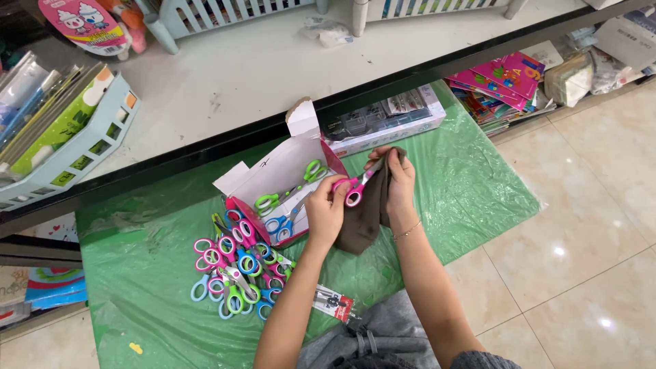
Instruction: Sorting and organizing a box of colorful scissors on a table in a toy store.
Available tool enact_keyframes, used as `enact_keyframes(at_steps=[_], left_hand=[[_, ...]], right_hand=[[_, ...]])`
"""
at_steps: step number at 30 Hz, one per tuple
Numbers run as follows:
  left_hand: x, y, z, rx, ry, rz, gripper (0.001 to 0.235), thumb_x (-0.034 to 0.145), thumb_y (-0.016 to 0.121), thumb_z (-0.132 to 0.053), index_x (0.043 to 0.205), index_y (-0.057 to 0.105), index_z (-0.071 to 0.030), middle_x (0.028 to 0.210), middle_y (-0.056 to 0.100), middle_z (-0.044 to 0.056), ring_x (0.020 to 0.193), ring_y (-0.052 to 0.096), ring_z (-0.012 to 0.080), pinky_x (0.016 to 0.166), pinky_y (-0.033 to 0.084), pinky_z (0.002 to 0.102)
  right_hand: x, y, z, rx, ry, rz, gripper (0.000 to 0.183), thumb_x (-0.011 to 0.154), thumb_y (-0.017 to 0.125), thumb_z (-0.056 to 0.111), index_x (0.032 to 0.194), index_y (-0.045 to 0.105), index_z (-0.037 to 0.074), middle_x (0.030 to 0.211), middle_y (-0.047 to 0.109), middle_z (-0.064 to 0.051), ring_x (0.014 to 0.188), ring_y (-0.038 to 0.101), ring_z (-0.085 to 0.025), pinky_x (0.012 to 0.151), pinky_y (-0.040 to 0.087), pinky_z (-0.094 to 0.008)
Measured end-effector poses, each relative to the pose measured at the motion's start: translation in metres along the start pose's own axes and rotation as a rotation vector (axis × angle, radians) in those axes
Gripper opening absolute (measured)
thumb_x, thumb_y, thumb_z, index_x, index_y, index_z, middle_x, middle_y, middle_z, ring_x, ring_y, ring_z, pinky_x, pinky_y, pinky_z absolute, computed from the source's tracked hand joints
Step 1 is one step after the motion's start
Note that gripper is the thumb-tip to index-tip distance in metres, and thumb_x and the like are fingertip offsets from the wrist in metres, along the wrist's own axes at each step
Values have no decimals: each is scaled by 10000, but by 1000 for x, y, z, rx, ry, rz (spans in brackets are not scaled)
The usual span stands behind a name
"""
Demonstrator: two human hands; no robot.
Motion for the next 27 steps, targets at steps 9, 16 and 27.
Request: enact_keyframes(at_steps=[9,16,27], left_hand=[[0,-11,0,-126,30,-116,209,973,722,-193,1066,715,-6,815,742,49,671,632,60,592,494,242],[-11,-43,-14,-119,86,-119,194,964,728,-180,1041,717,-3,858,758,61,740,689,66,650,550,244],[-72,-222,17,-182,95,-734,215,1128,499,-218,1091,633,-53,934,574,-54,728,438,1,579,347,184]], right_hand=[[-10,8,-13,-103,-22,76,168,1072,564,129,1108,622,-25,1052,705,-148,980,691,-223,908,555,-353],[-29,26,-1,-246,-100,17,274,1081,568,212,983,668,-23,928,732,-124,835,679,-175,793,538,-303],[-112,212,-64,-512,315,662,194,973,587,41,1145,673,14,1016,737,-33,856,625,-66,779,531,-244]])
Point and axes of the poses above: each hand's wrist, its own x-axis towards the middle knuckle, its own y-axis out of the palm, z = x × y, the point moved 7 cm from there along x, towards the middle knuckle
